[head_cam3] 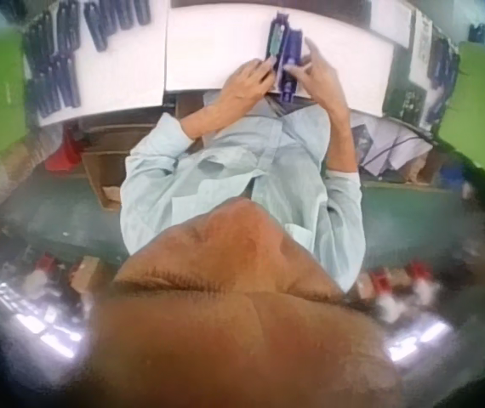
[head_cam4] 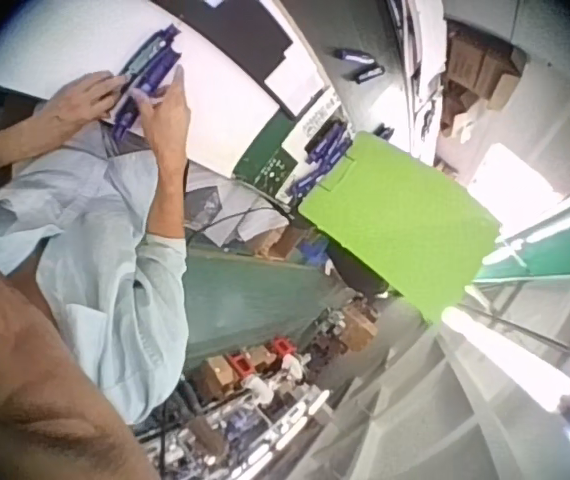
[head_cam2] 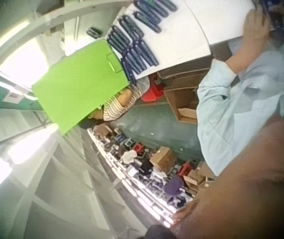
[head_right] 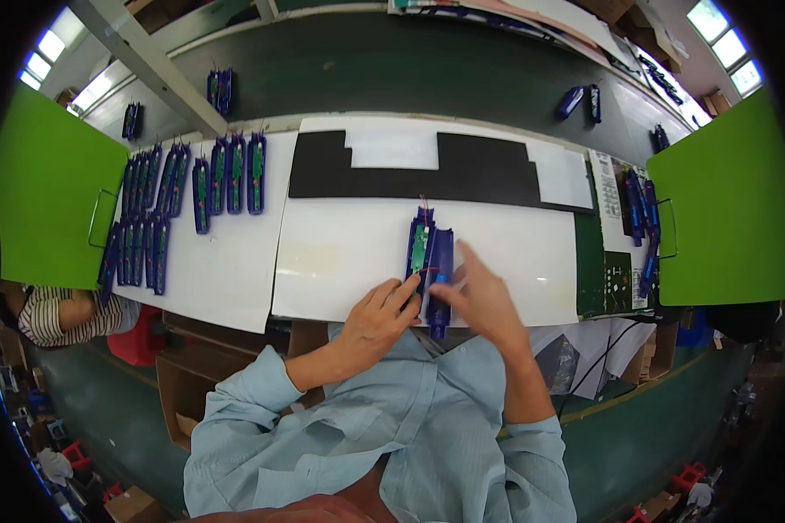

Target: The person assembles small electronic devices at a workstation. They pick up blue plastic casings and green circuit boards, insert the boards into the casings, and secure them by hand. The person then places the assembled units onto a black foam mat on the table.

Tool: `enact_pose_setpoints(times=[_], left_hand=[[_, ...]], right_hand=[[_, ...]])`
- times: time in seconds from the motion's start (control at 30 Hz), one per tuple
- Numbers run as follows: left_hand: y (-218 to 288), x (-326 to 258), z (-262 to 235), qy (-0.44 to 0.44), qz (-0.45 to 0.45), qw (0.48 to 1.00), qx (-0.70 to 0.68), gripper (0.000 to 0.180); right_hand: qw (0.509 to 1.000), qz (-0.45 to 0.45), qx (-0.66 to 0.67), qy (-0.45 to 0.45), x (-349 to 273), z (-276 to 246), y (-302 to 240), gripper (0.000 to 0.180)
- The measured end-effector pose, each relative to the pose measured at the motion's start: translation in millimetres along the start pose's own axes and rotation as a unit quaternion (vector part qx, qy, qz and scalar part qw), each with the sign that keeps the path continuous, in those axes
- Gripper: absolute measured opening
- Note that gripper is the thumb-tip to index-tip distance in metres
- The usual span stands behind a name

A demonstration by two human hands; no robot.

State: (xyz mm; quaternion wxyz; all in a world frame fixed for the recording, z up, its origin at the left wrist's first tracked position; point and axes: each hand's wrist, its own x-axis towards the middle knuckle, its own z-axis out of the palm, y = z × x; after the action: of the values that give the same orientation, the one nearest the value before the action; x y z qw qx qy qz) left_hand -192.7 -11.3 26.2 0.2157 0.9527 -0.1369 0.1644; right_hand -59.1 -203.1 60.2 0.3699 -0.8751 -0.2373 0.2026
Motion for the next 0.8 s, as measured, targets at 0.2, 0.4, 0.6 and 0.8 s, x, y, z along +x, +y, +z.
enact_pose_setpoints(times=[0.2, 0.4, 0.6, 0.8], left_hand=[[16.3, 17.1, -32.2, 0.072, -0.031, 0.994, -0.079, 0.032], [-48.1, 139.8, -36.4, 0.094, -0.106, 0.990, -0.020, 0.019], [-133.6, 265.3, 6.6, 0.203, -0.067, 0.973, 0.084, 0.039], [-50.4, 232.8, 76.8, 0.181, -0.012, 0.977, -0.111, 0.032]], right_hand=[[0.979, 0.017, 0.185, -0.082, 3.7, -10.0, -11.3, 0.079], [0.952, 0.012, 0.265, -0.155, 141.1, -60.6, -18.0, 0.061], [0.906, 0.003, 0.417, 0.070, 281.6, -69.0, 25.6, 0.055], [0.927, -0.131, 0.077, 0.344, 323.8, -126.6, 155.4, 0.040]])
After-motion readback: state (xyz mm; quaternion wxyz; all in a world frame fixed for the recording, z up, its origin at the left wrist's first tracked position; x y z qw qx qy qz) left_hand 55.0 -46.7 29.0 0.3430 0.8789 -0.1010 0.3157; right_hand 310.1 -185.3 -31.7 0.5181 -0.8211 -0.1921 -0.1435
